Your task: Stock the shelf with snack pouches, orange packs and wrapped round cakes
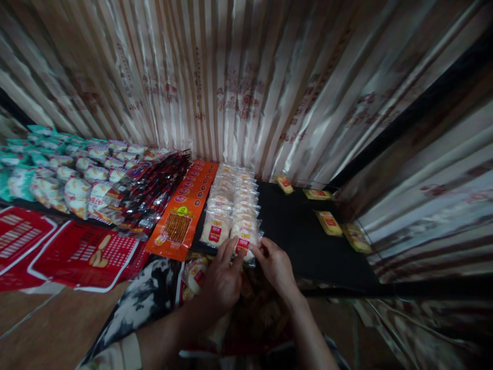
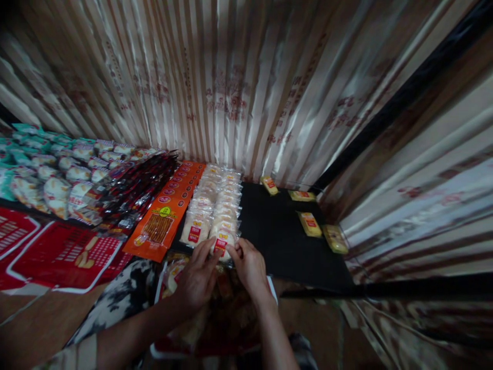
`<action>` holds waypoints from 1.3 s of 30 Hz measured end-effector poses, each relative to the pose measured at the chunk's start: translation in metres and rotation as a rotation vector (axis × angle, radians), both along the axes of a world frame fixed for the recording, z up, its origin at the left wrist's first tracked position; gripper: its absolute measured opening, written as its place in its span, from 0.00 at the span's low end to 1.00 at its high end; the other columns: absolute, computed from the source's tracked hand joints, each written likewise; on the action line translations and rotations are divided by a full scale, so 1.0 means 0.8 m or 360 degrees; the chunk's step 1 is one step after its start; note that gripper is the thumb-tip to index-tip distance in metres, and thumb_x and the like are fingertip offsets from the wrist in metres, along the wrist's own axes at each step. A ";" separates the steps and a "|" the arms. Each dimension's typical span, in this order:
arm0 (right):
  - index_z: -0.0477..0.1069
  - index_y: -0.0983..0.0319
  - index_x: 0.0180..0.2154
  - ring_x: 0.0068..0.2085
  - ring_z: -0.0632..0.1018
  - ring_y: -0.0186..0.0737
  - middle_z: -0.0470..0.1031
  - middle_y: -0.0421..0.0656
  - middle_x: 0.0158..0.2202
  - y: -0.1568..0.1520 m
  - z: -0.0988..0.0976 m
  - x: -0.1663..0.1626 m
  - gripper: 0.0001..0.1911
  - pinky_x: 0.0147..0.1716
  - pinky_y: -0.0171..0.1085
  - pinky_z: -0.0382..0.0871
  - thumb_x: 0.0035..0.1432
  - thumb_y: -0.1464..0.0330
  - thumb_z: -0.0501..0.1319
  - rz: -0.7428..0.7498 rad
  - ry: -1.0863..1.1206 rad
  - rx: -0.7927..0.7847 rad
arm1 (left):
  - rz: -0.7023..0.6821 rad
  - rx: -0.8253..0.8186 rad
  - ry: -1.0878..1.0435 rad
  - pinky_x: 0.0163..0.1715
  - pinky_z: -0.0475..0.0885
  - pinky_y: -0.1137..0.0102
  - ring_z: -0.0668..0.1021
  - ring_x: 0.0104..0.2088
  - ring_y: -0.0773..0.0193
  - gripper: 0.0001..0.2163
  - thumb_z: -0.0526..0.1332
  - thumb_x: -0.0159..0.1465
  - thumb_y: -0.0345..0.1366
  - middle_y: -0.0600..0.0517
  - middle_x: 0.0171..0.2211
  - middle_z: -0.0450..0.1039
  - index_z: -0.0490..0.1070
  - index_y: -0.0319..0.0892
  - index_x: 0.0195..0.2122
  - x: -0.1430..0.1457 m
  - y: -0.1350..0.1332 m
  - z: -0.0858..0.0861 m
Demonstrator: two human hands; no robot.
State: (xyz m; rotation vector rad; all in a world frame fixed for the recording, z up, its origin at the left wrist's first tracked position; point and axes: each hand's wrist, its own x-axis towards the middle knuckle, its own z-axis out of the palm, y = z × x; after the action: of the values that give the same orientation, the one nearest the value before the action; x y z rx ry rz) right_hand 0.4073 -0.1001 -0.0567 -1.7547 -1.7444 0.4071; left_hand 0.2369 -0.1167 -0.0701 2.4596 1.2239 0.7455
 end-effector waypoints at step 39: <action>0.73 0.58 0.42 0.35 0.77 0.41 0.78 0.43 0.35 -0.047 -0.014 -0.071 0.13 0.34 0.35 0.68 0.57 0.63 0.56 0.0882 -0.0013 -0.0793 | 0.0647 -0.0454 -0.0132 0.43 0.74 0.63 0.75 0.42 0.59 0.14 0.51 0.59 0.30 0.46 0.41 0.73 0.69 0.41 0.45 -0.105 -0.100 -0.066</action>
State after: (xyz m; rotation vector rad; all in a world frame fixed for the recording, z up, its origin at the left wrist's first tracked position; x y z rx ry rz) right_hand 0.3507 -0.1375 -0.0678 -1.5419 -2.2657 1.1527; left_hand 0.1527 -0.1964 -0.1227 1.9574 1.6915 0.7034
